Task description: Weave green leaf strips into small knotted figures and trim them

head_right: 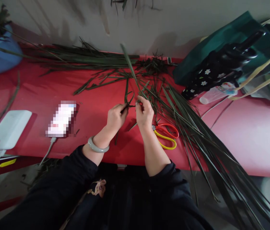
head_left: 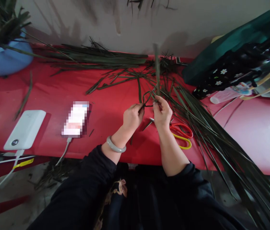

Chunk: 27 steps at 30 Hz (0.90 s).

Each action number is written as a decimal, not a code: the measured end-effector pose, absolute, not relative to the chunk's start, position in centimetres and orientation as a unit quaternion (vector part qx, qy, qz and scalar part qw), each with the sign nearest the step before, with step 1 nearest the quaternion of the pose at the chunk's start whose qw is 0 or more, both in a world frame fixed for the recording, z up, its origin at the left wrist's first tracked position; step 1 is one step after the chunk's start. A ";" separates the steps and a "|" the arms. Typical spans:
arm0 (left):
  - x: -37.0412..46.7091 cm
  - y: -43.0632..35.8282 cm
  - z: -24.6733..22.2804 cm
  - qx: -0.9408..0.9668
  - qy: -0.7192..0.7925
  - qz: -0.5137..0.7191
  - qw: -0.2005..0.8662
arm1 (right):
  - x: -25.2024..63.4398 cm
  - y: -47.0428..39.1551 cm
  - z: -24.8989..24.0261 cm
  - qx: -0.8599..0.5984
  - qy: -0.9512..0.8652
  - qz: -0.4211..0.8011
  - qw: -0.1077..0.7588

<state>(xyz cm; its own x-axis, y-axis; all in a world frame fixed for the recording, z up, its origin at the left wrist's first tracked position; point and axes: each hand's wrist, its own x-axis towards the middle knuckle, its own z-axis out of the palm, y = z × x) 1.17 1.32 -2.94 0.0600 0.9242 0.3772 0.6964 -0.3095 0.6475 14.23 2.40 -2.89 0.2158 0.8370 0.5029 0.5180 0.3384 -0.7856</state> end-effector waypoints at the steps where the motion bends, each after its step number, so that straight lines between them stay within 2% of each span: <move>1: 1.1 1.4 -3.0 0.707 0.569 0.392 0.150 | 14.2 2.3 -2.7 -0.554 -0.621 0.146 0.535; 9: 0.9 1.6 -3.0 0.676 0.549 0.454 0.190 | 14.3 1.7 -1.9 -0.552 -0.683 0.168 0.447; 15: 0.9 1.2 -2.4 0.641 0.537 0.484 0.259 | 14.1 1.5 -1.9 -0.573 -0.604 0.206 0.514; 18: 1.1 1.1 -2.4 0.655 0.528 0.478 0.253 | 13.7 1.6 -2.0 -0.559 -0.601 0.282 0.497; 27: 1.3 0.7 -1.7 0.662 0.516 0.452 0.302 | 13.3 2.0 -2.3 -0.497 -0.482 0.467 0.550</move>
<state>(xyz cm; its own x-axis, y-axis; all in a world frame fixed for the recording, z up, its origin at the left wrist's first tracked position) 1.29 0.69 -1.74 0.0591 0.9563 0.2863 0.4110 -0.2847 0.8660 13.27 2.04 -2.31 0.0988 0.9929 0.0668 -0.0342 0.0705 -0.9969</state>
